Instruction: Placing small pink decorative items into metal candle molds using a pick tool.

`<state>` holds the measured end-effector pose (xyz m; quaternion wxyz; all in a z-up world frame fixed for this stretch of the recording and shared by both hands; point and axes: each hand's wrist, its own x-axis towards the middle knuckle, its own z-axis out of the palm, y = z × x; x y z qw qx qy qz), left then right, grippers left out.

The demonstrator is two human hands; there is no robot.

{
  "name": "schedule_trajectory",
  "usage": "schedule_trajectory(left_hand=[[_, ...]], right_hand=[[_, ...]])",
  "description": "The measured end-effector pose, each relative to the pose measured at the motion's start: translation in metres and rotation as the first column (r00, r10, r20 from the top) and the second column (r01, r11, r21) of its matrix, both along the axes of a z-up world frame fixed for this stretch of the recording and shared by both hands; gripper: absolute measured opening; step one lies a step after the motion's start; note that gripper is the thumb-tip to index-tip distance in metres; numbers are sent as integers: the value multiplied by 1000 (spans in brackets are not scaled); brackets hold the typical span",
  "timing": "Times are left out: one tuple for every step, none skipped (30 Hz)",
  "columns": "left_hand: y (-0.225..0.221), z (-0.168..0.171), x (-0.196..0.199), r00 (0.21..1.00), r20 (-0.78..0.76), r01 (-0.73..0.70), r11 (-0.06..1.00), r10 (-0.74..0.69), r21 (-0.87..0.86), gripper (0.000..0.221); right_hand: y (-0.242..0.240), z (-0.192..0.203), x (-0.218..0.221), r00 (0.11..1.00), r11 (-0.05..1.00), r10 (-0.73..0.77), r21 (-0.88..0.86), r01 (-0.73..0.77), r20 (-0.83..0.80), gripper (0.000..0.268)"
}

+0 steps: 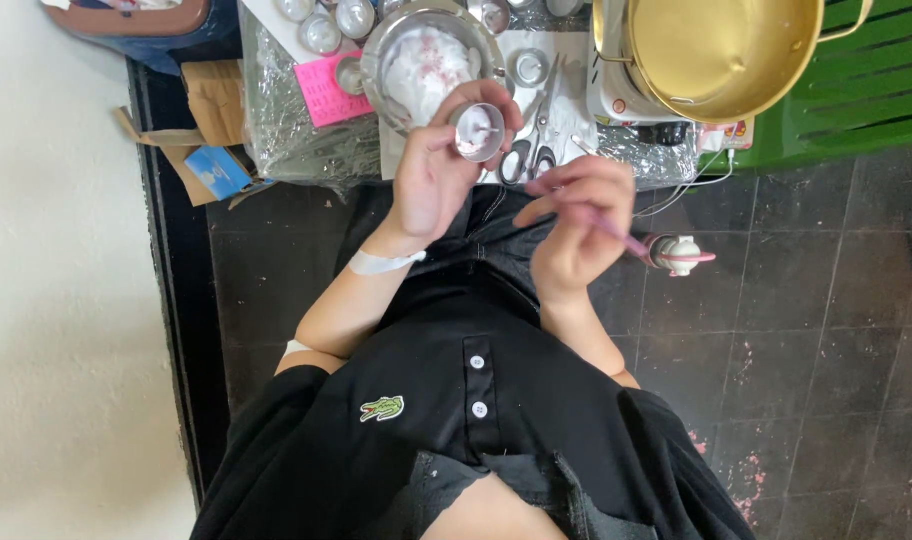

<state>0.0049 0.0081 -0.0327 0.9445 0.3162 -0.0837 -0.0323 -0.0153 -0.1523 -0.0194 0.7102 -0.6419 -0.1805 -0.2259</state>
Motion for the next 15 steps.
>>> schedule_trajectory(left_hand=[[-3, 4, 0, 1000, -4, -6, 1000, 6, 0, 44], [-6, -1, -2, 1000, -7, -8, 1000, 8, -1, 44], [-9, -6, -4, 999, -5, -33, 999, 33, 5, 42], [-13, -10, -4, 998, -1, -58, 998, 58, 11, 41], [-15, -11, -5, 998, 0, -58, 998, 58, 11, 41], [-18, -11, -6, 996, -35, -82, 996, 81, -18, 41], [-21, -12, -7, 992, -70, -107, 993, 104, -46, 41], [-22, -10, -8, 992, -70, -105, 994, 101, -44, 41], [-24, -8, -8, 990, -89, -115, 989, 107, -92, 41], [-26, -6, -9, 987, -110, -128, 982, 114, -138, 41], [-26, -5, -10, 987, -111, -127, 982, 112, -137, 41], [-26, -3, -10, 988, -102, -129, 980, 114, -150, 40], [-26, -1, -11, 989, -92, -130, 978, 116, -164, 40], [-26, 3, -12, 989, -92, -128, 979, 114, -161, 40], [-27, 7, -14, 989, -91, -134, 977, 120, -165, 39]], right_hand=[[5, 9, -3, 999, 995, 41, -89, -42, -14, 27], [6, 11, -4, 999, 995, 43, -89, -44, -17, 27], [6, 12, -5, 1000, 978, 30, -207, -30, -6, 18], [6, 14, -5, 1000, 947, 17, -322, -13, 8, 12], [8, 16, -4, 1000, 947, 17, -322, -13, 9, 12], [10, 18, -4, 998, 906, -18, -420, 43, 64, 11], [11, 21, -3, 992, 853, -46, -511, 102, 122, 13], [13, 21, -3, 991, 854, -48, -510, 104, 121, 13], [16, 21, -2, 986, 831, -53, -541, 132, 159, 15], [18, 21, -2, 979, 807, -55, -569, 159, 196, 18], [18, 19, -3, 979, 808, -57, -568, 159, 194, 18], [19, 18, -4, 982, 818, -40, -558, 140, 187, 19], [19, 17, -5, 983, 827, -24, -548, 121, 180, 21], [20, 13, -5, 983, 829, -26, -546, 122, 180, 21], [22, 10, -5, 981, 840, -35, -526, 133, 193, 22]])
